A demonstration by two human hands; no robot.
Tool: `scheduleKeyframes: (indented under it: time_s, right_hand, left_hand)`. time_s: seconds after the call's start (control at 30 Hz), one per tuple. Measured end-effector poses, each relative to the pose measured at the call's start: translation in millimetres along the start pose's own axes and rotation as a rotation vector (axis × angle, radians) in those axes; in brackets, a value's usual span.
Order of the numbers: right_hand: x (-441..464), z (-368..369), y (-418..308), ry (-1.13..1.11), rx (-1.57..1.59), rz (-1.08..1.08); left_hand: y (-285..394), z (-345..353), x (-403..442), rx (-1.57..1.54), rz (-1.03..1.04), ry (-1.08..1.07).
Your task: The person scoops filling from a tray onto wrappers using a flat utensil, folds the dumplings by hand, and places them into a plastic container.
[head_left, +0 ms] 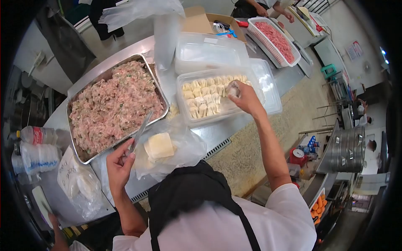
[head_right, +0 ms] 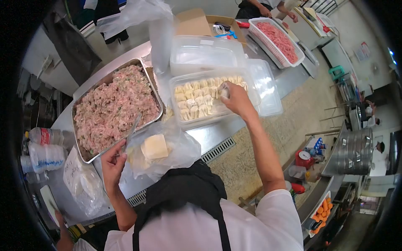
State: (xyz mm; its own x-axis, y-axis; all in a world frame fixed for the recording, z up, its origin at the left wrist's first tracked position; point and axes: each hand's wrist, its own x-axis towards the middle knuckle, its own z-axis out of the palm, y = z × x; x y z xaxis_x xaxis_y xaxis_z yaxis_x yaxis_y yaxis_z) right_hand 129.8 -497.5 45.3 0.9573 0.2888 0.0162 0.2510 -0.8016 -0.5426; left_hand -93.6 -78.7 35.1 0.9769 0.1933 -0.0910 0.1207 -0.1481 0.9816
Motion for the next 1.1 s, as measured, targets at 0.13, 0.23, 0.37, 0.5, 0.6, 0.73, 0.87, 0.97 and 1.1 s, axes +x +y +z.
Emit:
scheduleKeyframes:
  time_s: [0.13, 0.23, 0.37, 0.5, 0.6, 0.73, 0.87, 0.97, 1.1]
  right_hand:
    - [8, 15, -10, 0.081, 0.043, 0.066]
    - [13, 25, -5, 0.032, 0.076, 0.145]
    - [19, 34, -1, 0.045, -0.021, 0.156]
    - [6, 35, 1, 0.380, -0.244, -0.124]
    - [-25, 21, -81, 0.245, 0.013, -0.071]
    - [-63, 107, -130, -0.144, 0.428, -0.505]
    - [-79, 205, -158, -0.213, 0.266, -0.570]
    - [-66, 234, -150, -0.303, 0.153, -0.543]
    - [-64, 235, -145, -0.340, 0.156, -0.520]
  left_hand:
    - [9, 0, -2, 0.027, -0.053, 0.011]
    - [7, 0, -3, 0.012, -0.048, 0.004]
    - [6, 1, -2, 0.029, -0.092, 0.019]
    - [1, -2, -3, 0.049, -0.012, 0.019]
    - [13, -6, -12, 0.089, -0.105, 0.099]
    - [-2, -5, -22, 0.002, -0.098, 0.168]
    - [-14, -2, -33, -0.026, -0.108, 0.181]
    - [-12, -7, -40, 0.008, -0.133, 0.209]
    - [-16, -12, -48, 0.076, -0.176, 0.223]
